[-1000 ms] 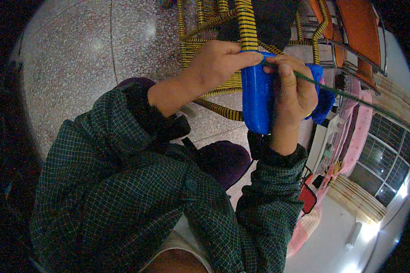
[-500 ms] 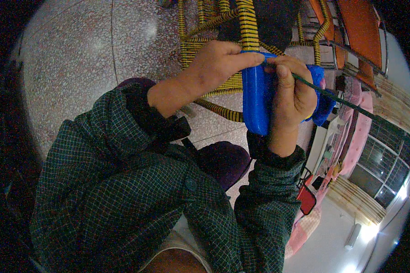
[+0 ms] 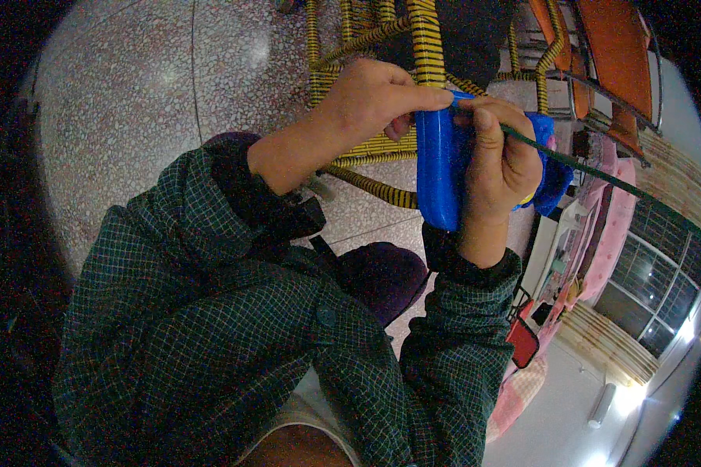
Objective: The person cleans a child's wicker chair with a blue cloth, then uses a green zip tie to secure the blue plastic tray to the chair frame. The person threads the zip tie through the tray and around the frame, tightens it, and opens a drawer to retrieve additional items.
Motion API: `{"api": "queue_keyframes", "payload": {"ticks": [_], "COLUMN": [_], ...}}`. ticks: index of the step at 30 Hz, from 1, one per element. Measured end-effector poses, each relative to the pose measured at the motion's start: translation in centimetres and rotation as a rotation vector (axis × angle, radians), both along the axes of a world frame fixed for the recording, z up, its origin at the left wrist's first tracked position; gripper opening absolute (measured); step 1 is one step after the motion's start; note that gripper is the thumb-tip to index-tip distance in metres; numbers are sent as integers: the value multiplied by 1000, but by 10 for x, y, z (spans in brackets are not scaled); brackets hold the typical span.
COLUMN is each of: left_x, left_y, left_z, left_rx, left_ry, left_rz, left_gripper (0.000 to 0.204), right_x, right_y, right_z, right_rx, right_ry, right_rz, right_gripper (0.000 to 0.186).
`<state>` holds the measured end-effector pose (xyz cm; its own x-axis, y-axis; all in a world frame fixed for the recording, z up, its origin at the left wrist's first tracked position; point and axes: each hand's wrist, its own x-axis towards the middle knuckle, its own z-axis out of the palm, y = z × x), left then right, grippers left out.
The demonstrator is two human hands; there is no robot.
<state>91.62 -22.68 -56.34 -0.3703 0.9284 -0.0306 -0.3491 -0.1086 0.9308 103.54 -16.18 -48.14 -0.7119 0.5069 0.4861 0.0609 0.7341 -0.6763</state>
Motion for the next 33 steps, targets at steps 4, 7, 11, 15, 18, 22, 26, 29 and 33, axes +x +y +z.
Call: {"api": "queue_keyframes", "payload": {"ticks": [4,7,11,15,18,22,26,29,33], "left_x": [1,4,4,3,3,0,1,5,9], "left_y": [0,1,0,0,-1,-3,-2,0,1], "left_z": [1,4,9,11,11,13,16,14,10], "left_rx": [12,8,-23,-41,-24,-14,-74,-64,-51], "left_ry": [-61,-67,-104,-160,-141,-121,-128,-188,-214], "left_rz": [16,53,42,-10,-5,-33,-64,-58,-52], "left_gripper": [40,38,37,37,38,38,37,36,36], "right_x": [-1,-1,-1,-1,0,0,0,2,3], "right_y": [0,-1,-3,-3,-4,-5,-4,-3,-3], "right_z": [0,0,1,1,0,0,2,3,0], "right_rx": [12,6,-43,-63,-51,-88,-49,-13,-22], "right_ry": [-9,-19,-25,-15,-9,13,-4,-19,-4], "right_rz": [-21,-33,-57,-61,-53,-54,-56,-55,-66], "right_gripper": [8,9,9,8,8,8,9,9,9]}}
